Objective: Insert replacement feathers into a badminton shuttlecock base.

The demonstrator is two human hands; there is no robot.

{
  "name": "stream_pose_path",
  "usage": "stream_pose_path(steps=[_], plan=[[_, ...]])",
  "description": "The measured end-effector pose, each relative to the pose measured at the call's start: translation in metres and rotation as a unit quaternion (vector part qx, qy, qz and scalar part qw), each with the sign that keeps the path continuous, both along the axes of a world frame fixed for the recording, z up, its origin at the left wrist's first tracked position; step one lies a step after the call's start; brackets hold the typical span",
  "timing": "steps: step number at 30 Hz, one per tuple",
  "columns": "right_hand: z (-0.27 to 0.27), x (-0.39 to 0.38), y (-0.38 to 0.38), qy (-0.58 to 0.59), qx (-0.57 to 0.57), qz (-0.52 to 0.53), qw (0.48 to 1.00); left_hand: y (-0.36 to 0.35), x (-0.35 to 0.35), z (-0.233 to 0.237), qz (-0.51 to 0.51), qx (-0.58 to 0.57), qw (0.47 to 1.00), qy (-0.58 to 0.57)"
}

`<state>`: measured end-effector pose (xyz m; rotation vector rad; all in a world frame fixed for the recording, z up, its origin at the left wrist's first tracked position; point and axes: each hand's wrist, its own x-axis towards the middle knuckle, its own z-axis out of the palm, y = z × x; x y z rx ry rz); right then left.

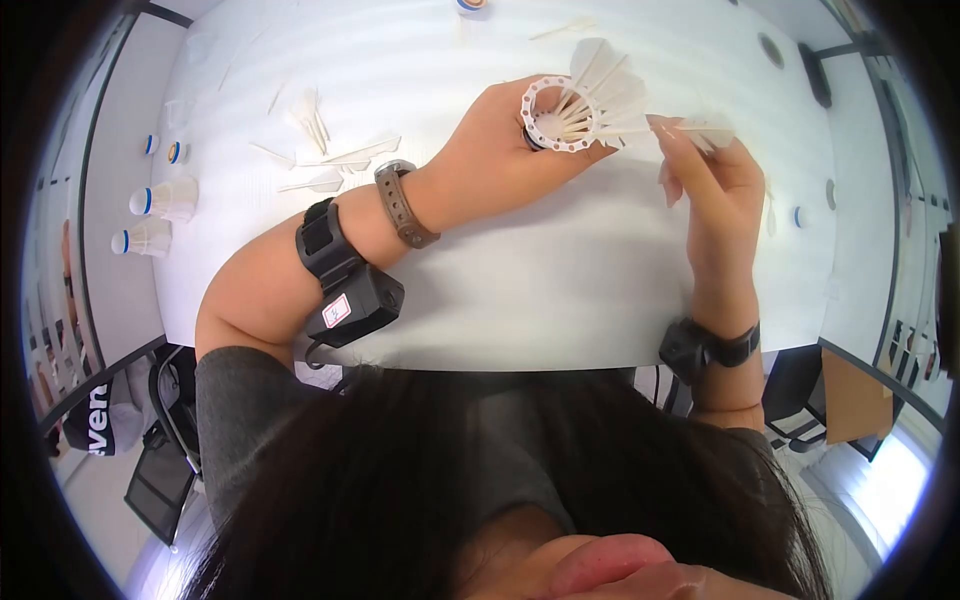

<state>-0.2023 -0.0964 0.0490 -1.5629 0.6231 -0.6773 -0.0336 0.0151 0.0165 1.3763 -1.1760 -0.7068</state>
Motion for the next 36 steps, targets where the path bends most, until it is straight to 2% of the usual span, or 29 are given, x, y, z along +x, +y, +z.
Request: stream_pose_path(steps=[5, 8, 14, 20, 21, 24, 27, 31, 36], plan=[[0.000, -0.001, -0.002, 0.012, -0.023, 0.004, 1.000, -0.003, -0.001, -0.001, 0.004, -0.018, 1.000, -0.013], [-0.004, -0.001, -0.003, -0.006, -0.053, 0.018, 0.998, 0.001, 0.000, 0.003, -0.012, 0.000, 1.000, 0.023], [-0.004, -0.001, -0.003, 0.027, -0.044, 0.028, 0.998, 0.001, 0.002, 0.002, -0.007, 0.015, 1.000, 0.008], [-0.008, 0.001, -0.008, -0.048, 0.045, 0.026, 0.997, 0.000, 0.003, 0.001, -0.003, -0.008, 1.000, -0.023], [-0.008, 0.000, -0.010, -0.052, 0.041, 0.037, 0.997, 0.001, 0.003, 0.000, -0.002, -0.011, 1.000, -0.026], [-0.009, 0.005, -0.002, -0.008, -0.040, -0.021, 0.999, -0.001, 0.003, -0.005, 0.000, -0.027, 0.999, -0.043], [-0.010, 0.001, -0.006, -0.005, -0.026, -0.004, 1.000, -0.001, 0.002, -0.002, -0.015, -0.023, 1.000, -0.010], [-0.011, 0.003, -0.005, -0.018, -0.053, -0.019, 0.998, 0.002, 0.001, 0.004, -0.014, -0.005, 0.999, -0.045], [-0.012, 0.003, -0.005, -0.030, -0.044, 0.001, 0.999, 0.001, 0.003, -0.001, -0.009, -0.026, 0.999, -0.020]])
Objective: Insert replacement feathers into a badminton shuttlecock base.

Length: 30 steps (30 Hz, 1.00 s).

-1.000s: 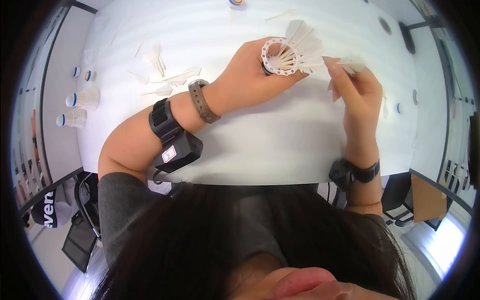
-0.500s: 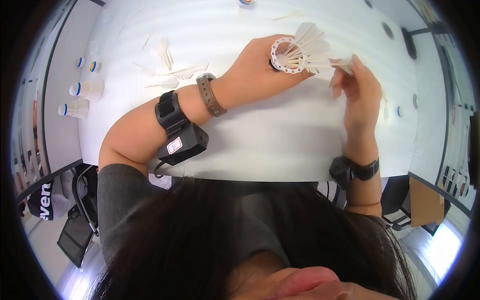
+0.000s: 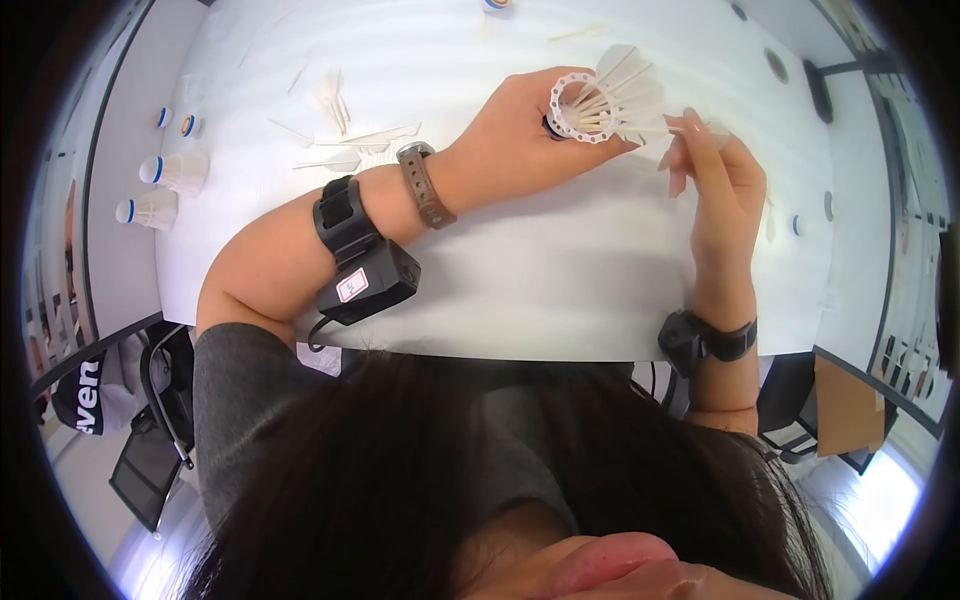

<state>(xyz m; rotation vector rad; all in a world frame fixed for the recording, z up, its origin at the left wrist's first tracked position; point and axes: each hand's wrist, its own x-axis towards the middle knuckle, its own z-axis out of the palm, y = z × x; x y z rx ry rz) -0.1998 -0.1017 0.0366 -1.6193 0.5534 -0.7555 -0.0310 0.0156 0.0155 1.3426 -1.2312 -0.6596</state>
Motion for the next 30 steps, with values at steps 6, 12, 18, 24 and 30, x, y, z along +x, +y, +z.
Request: stream_pose_path(steps=[6, 12, 18, 24, 30], plan=[[0.003, -0.002, 0.000, 0.017, -0.022, 0.003, 1.000, -0.003, -0.002, -0.008, -0.002, -0.026, 1.000, 0.012], [0.006, -0.003, -0.005, 0.044, 0.031, -0.016, 0.998, -0.002, 0.001, -0.002, -0.001, 0.001, 1.000, -0.006], [0.004, -0.001, -0.008, 0.034, 0.055, -0.007, 0.998, -0.002, 0.002, -0.011, -0.002, -0.050, 0.998, -0.030], [0.004, 0.000, -0.008, 0.034, 0.176, 0.005, 0.984, -0.002, 0.001, -0.013, -0.007, -0.085, 0.996, -0.024], [0.000, -0.002, -0.012, 0.011, 0.258, 0.059, 0.964, -0.001, 0.002, -0.012, -0.010, -0.116, 0.992, -0.048]])
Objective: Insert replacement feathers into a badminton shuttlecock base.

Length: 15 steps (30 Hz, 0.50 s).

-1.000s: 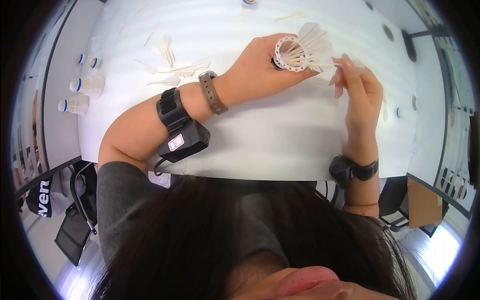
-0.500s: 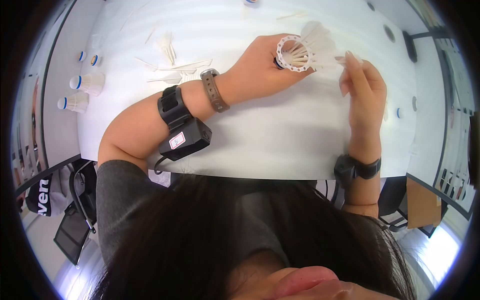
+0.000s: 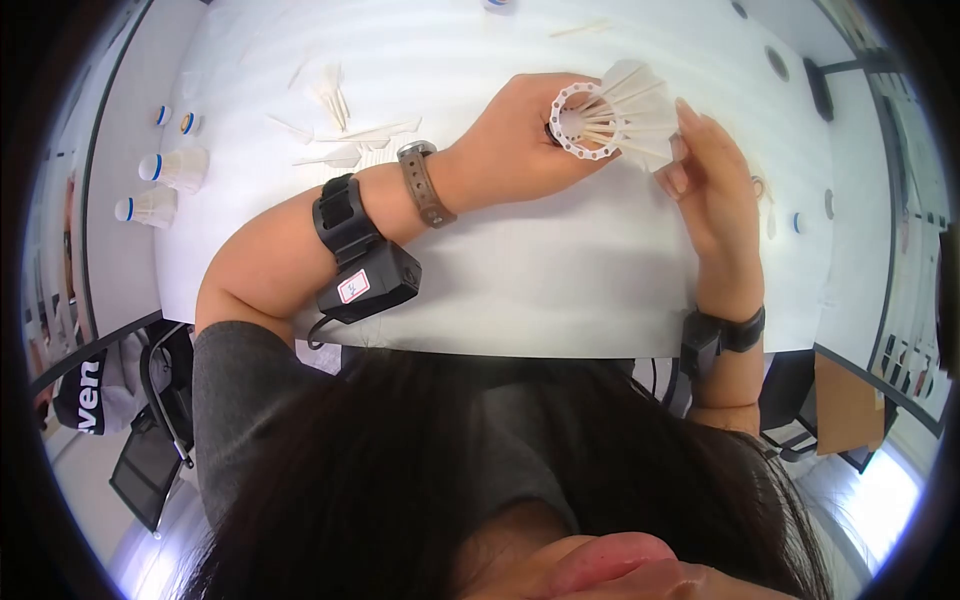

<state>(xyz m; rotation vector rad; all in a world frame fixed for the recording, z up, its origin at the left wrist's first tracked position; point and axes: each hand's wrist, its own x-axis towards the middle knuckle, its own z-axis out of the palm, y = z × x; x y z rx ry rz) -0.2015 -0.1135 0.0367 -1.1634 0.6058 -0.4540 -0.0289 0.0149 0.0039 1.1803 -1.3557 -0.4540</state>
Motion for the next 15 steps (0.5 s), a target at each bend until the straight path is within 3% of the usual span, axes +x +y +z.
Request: stream_pose_path(steps=[5, 8, 15], plan=[[0.001, -0.003, -0.002, -0.032, -0.038, 0.015, 0.999, -0.002, 0.001, 0.002, 0.063, 0.061, 0.996, -0.030], [0.004, 0.000, 0.004, 0.024, -0.141, -0.008, 0.990, -0.003, 0.000, -0.004, 0.044, 0.042, 0.998, 0.031], [0.000, 0.001, 0.009, 0.040, -0.136, -0.008, 0.990, 0.002, -0.001, 0.003, 0.006, 0.053, 0.999, 0.003]])
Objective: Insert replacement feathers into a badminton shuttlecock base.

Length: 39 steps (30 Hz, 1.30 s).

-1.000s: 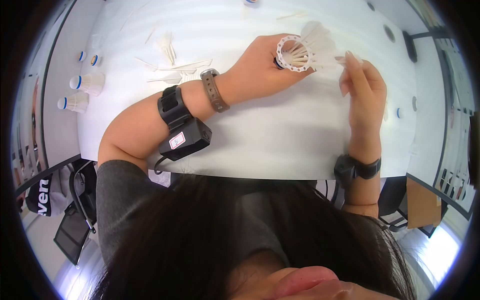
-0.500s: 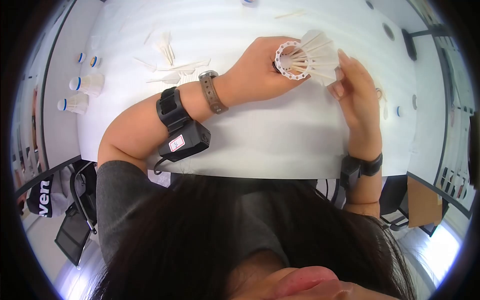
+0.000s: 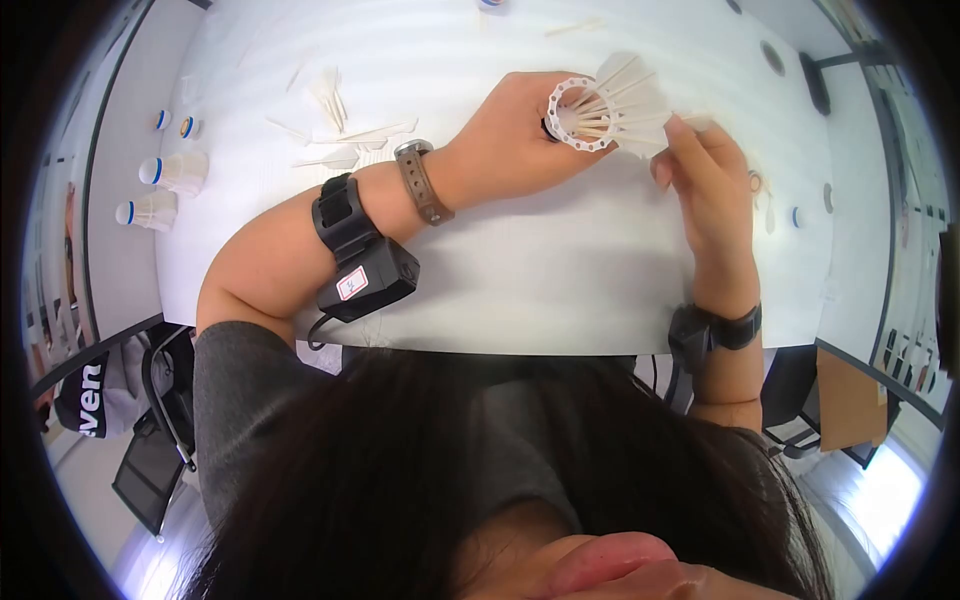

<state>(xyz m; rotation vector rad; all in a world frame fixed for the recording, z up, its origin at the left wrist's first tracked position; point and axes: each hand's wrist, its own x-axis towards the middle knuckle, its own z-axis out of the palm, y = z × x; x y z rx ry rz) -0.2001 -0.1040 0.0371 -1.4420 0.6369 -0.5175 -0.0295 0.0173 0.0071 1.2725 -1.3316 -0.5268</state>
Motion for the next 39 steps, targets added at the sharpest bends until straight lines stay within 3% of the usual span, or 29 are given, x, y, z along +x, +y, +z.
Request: stream_pose_path(steps=[13, 15, 16, 19, 27, 31, 39], plan=[[-0.001, -0.004, -0.007, -0.041, 0.129, 0.038, 0.990, -0.005, 0.000, -0.001, -0.009, 0.016, 1.000, 0.015], [0.003, 0.000, -0.001, -0.016, 0.052, -0.022, 0.998, -0.010, -0.003, -0.001, -0.007, 0.001, 0.998, 0.056], [0.006, 0.001, 0.001, -0.004, 0.004, -0.045, 0.999, -0.004, 0.001, 0.007, -0.027, 0.080, 0.996, 0.033], [0.006, -0.003, 0.000, -0.035, -0.063, -0.065, 0.995, 0.001, 0.003, 0.025, -0.027, 0.150, 0.988, 0.014], [0.008, -0.005, 0.007, -0.079, -0.133, -0.081, 0.985, -0.008, -0.004, -0.002, -0.047, -0.002, 0.989, 0.143], [0.013, -0.005, 0.012, -0.031, -0.248, -0.073, 0.966, -0.006, -0.003, 0.001, -0.040, 0.009, 0.996, 0.084], [0.009, -0.001, 0.010, -0.051, -0.258, -0.105, 0.959, -0.004, -0.002, 0.005, 0.004, -0.006, 1.000, 0.003]])
